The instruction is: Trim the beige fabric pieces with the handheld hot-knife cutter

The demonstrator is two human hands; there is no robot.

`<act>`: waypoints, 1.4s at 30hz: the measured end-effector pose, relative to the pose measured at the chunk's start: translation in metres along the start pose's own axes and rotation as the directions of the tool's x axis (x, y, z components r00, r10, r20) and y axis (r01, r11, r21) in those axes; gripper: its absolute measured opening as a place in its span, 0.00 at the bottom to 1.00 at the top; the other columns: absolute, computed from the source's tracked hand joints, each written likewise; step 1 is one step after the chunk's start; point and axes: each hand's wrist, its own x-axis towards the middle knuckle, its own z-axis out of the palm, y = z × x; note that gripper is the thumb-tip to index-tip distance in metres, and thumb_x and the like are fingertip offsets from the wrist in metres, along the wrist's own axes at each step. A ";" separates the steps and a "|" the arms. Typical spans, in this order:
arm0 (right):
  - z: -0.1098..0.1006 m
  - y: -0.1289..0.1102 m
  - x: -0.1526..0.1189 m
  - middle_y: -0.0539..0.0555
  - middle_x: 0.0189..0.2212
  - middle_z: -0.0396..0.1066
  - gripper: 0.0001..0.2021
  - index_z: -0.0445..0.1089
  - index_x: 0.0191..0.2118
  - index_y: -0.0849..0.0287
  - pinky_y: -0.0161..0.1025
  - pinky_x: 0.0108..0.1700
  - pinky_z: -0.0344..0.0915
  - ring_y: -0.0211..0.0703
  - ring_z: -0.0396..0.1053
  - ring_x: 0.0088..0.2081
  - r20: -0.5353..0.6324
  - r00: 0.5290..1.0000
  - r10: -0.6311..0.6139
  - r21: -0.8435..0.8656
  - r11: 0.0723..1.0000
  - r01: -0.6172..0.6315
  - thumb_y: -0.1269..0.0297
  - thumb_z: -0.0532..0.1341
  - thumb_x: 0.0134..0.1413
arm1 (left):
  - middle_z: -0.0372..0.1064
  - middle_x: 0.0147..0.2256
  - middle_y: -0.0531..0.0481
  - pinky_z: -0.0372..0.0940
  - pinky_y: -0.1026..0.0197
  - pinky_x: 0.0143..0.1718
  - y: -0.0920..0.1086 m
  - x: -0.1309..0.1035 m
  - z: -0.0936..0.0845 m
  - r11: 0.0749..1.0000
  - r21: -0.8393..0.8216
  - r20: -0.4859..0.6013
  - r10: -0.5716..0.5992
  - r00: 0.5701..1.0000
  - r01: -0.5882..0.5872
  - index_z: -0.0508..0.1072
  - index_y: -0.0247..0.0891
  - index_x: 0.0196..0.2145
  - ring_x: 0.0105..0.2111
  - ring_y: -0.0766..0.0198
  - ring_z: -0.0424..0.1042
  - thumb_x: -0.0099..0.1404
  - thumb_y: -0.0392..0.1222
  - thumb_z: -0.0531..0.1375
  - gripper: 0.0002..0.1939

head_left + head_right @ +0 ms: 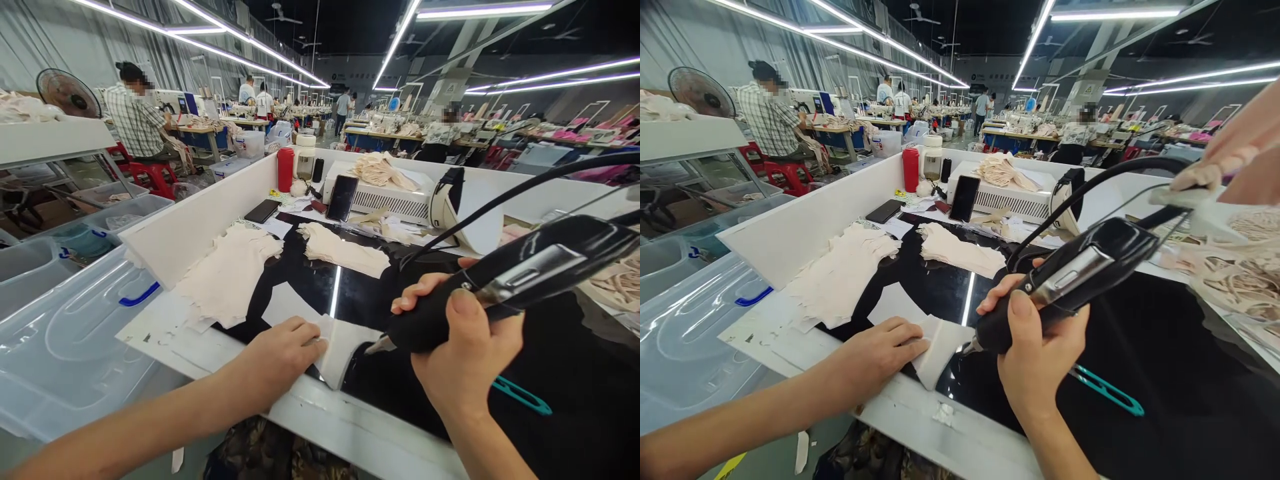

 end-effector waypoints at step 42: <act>-0.021 0.000 -0.024 0.43 0.28 0.78 0.26 0.73 0.52 0.51 0.39 0.27 0.77 0.41 0.74 0.22 0.039 0.998 -0.041 0.008 0.999 0.041 0.50 0.81 0.55 | 0.81 0.51 0.39 0.77 0.59 0.60 0.023 0.036 0.022 0.940 0.074 -0.189 0.342 0.920 -0.334 0.79 0.28 0.56 0.54 0.58 0.81 0.87 0.29 0.53 0.14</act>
